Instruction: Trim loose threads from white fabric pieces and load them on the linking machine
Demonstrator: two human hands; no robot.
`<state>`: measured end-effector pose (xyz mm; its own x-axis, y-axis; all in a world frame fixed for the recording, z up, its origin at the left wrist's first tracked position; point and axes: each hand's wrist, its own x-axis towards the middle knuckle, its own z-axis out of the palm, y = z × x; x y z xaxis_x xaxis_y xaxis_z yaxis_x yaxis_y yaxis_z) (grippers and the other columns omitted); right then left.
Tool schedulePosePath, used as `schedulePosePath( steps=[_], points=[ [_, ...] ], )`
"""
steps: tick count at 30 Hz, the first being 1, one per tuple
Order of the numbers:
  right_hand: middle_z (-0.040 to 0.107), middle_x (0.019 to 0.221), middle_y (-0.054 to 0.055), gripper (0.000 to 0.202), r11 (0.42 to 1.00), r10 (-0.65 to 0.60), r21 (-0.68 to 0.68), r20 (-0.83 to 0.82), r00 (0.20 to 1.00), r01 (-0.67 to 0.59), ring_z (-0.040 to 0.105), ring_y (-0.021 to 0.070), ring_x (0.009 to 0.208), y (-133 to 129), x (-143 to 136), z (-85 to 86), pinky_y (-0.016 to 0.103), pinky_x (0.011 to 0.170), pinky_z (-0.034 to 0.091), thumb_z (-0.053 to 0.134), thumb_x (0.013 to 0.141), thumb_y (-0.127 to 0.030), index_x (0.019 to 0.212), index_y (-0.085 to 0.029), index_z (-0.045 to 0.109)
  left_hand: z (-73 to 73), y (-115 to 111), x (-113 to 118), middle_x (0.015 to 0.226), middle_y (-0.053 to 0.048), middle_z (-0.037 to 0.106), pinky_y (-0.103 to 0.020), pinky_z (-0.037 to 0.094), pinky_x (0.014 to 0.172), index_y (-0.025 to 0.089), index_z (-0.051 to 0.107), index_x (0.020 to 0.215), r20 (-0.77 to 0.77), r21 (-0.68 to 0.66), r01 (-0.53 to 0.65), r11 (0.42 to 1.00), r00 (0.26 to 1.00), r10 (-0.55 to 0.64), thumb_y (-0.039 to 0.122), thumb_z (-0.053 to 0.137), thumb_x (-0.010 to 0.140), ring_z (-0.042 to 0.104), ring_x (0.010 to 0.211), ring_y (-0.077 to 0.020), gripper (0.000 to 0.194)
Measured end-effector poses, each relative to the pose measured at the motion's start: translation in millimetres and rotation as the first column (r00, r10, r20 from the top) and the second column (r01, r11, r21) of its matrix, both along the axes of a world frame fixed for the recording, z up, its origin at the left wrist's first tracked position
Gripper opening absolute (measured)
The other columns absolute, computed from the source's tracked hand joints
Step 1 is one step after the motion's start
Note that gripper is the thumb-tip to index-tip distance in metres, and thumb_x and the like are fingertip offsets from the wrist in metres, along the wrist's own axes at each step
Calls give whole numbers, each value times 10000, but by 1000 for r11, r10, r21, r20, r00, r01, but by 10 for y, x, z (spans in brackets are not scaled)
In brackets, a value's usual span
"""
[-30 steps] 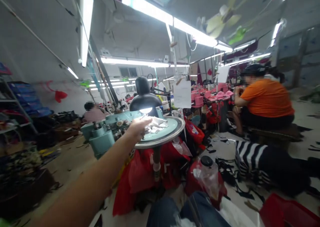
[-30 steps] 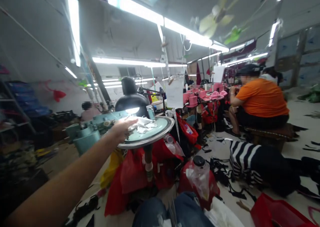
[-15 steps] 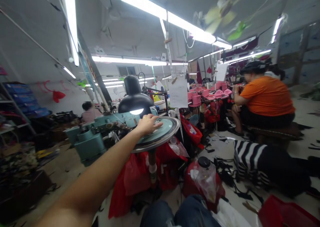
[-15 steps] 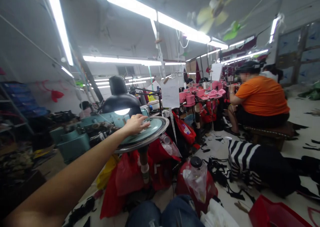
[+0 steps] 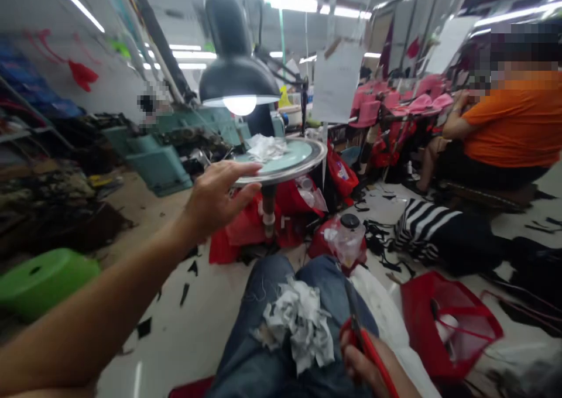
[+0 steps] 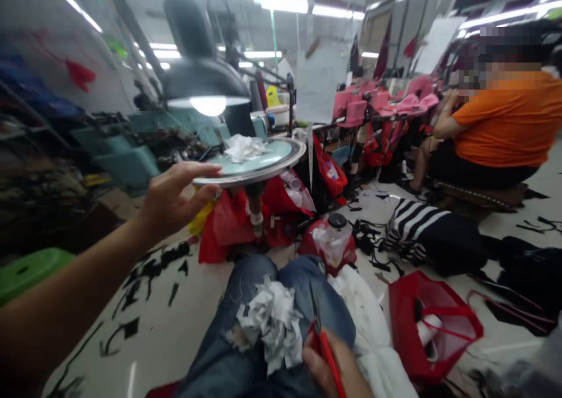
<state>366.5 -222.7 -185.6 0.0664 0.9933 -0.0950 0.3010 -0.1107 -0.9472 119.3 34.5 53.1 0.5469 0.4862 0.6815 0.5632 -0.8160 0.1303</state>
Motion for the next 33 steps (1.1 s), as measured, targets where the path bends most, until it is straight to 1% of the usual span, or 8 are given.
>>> schedulePosePath(
  steps=[3,6,10,17,23,27,29,33],
  points=[
    [653,895,21,210,996,55,-67,17,998,-53,643,195,797,174,49,145,307,729,531,654,847,-360,972,-206,581,-765,-594,-366,982,-47,741,-282,513,857,220,705,1080,84,-203,42,978,996,-25,292,649,855,683,886,-185,243],
    [629,837,18,190,998,67,-27,178,982,-63,613,197,753,424,-42,391,311,705,489,627,799,-310,931,-210,535,-1531,-977,-490,945,-46,747,-269,528,806,219,729,990,44,-572,-20,820,998,55,300,643,856,694,863,-188,179],
    [619,815,26,197,997,77,-7,397,915,-81,573,205,725,643,-295,658,324,683,440,623,749,-283,905,-211,525,-2138,-1218,-416,956,-60,722,-307,523,796,217,721,993,41,-797,-70,601,985,169,337,636,846,671,872,-212,208],
    [639,780,22,234,996,86,5,238,967,-90,606,196,701,593,-565,586,309,680,461,620,755,-348,922,-204,542,-2242,-1375,-506,1049,-94,678,-393,456,948,188,673,723,29,-890,-55,453,984,177,263,715,689,627,1023,-273,92],
    [661,791,35,210,994,112,-22,182,977,-110,623,197,706,518,-711,404,296,663,476,622,765,-344,904,-196,567,-2278,-1344,-825,626,2,617,-292,475,568,211,525,787,43,-984,-36,174,901,432,424,626,760,611,576,-197,238],
    [656,775,39,187,996,84,-42,259,962,-76,619,208,713,478,-705,331,309,674,479,613,773,-345,879,-199,565,-2310,-1299,-1194,1070,-124,679,-433,489,847,198,612,1082,-167,-665,-577,473,733,660,320,512,826,654,947,-294,301],
    [654,771,38,182,997,73,-55,287,955,-59,613,205,697,468,-723,325,308,666,472,605,777,-336,889,-198,566,-2328,-1344,-1282,1224,-144,624,-463,439,961,190,628,1132,-104,-526,-655,542,683,723,310,483,833,584,1130,-319,354],
    [662,771,30,160,989,146,-64,290,946,-133,606,198,687,550,-955,332,296,656,449,625,757,-276,887,-203,568,-2452,-1479,-1063,918,-89,698,-379,507,775,179,699,930,-60,-883,-321,344,802,595,495,626,744,639,824,-260,374]
  ],
)
